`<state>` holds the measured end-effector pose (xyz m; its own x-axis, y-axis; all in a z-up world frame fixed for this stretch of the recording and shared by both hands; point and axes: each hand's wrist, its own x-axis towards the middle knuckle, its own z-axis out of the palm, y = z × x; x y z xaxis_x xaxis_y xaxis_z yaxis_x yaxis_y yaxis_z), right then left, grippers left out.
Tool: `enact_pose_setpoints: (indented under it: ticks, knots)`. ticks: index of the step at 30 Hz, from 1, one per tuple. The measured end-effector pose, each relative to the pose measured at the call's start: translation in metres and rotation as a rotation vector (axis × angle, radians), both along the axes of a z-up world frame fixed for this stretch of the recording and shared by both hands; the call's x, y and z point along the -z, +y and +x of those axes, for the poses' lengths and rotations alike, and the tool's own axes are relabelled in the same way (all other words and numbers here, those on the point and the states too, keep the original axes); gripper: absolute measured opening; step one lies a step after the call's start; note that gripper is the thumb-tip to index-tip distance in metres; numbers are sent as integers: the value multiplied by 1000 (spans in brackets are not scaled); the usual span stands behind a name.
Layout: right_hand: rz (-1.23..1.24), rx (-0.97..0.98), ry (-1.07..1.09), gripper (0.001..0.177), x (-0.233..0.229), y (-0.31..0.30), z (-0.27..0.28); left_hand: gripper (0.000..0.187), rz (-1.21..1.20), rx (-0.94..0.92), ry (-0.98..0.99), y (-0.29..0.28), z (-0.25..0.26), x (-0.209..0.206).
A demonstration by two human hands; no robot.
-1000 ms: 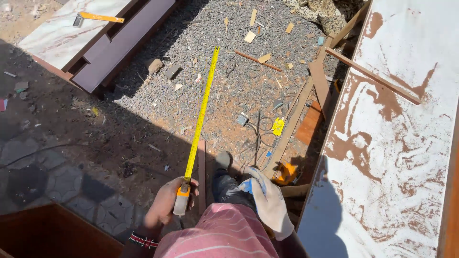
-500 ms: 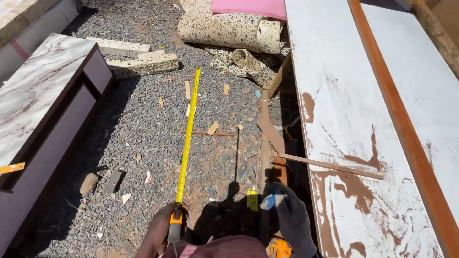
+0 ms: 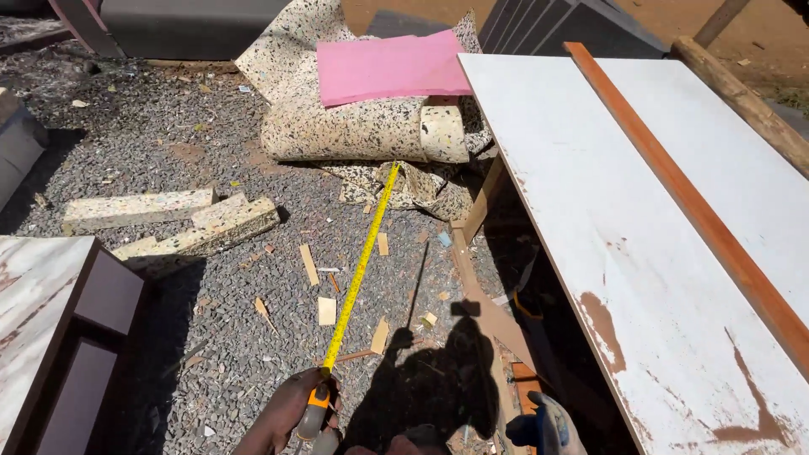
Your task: Measuring a large board with a tape measure, setting up a guide rail with clamps, and cutting the board with a circular saw.
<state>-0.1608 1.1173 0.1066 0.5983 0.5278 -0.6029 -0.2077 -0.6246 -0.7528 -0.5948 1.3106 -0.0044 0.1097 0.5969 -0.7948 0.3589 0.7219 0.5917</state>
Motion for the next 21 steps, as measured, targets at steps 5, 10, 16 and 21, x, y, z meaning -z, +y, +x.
enact_pose_setpoints:
  ticks: [5,10,16,21]
  knots:
    - [-25,325,-282,44,-51,127,-65,42,-158,-123,-418,145,27,-60]
    - [188,431,-158,40,-11,264,-2,45,-193,-79,-539,289,66,-5]
    - [231,208,-356,40,4,480,81,42,-320,-129,-620,492,108,112]
    - [43,18,-376,100,62,628,153,26,-286,-189,-571,626,140,123]
